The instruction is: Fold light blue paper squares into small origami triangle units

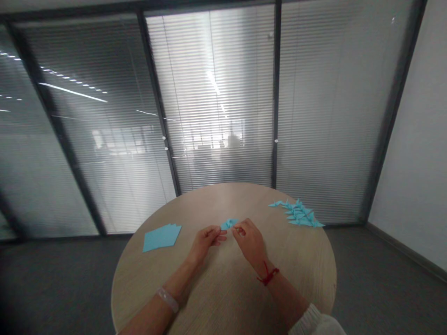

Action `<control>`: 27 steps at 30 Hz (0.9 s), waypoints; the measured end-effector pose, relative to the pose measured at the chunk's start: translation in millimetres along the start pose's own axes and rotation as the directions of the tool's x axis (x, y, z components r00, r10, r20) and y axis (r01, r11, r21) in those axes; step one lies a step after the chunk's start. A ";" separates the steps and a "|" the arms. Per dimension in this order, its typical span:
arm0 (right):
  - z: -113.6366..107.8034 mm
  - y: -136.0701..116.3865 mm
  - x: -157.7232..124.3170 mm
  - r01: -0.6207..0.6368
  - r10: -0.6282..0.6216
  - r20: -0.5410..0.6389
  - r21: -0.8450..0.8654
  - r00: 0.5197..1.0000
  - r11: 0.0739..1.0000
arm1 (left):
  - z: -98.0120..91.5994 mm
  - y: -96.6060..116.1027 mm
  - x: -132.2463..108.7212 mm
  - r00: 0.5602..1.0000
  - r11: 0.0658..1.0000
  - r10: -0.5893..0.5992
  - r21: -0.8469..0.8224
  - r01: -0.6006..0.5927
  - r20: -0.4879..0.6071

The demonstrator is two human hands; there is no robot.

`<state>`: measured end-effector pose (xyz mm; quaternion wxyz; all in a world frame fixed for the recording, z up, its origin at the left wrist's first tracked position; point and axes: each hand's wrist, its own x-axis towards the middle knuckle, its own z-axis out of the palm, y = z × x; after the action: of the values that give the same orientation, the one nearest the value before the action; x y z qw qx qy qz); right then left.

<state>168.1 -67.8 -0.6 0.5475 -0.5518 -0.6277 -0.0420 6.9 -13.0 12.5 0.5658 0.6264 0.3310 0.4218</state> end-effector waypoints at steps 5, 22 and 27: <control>1.1 2.9 0.4 0.018 -0.019 -0.026 -0.035 0.999 0.999 | 0.8 1.2 -1.7 1.000 1.000 0.005 0.007 -0.005 0.006; -2.9 33.1 10.4 -0.090 0.056 -0.132 -0.267 0.990 0.960 | 2.3 -6.6 1.0 0.996 0.997 -0.076 0.028 0.075 0.044; -14.1 78.8 22.8 -0.272 0.231 -0.150 -0.391 0.961 0.879 | 2.0 -11.0 3.2 0.994 0.992 -0.083 0.103 0.075 0.073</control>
<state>240.1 -31.7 -21.7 0.4513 -0.7278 -0.5003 -0.1276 10.8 -9.4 2.1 0.5623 0.6563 0.3542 0.3573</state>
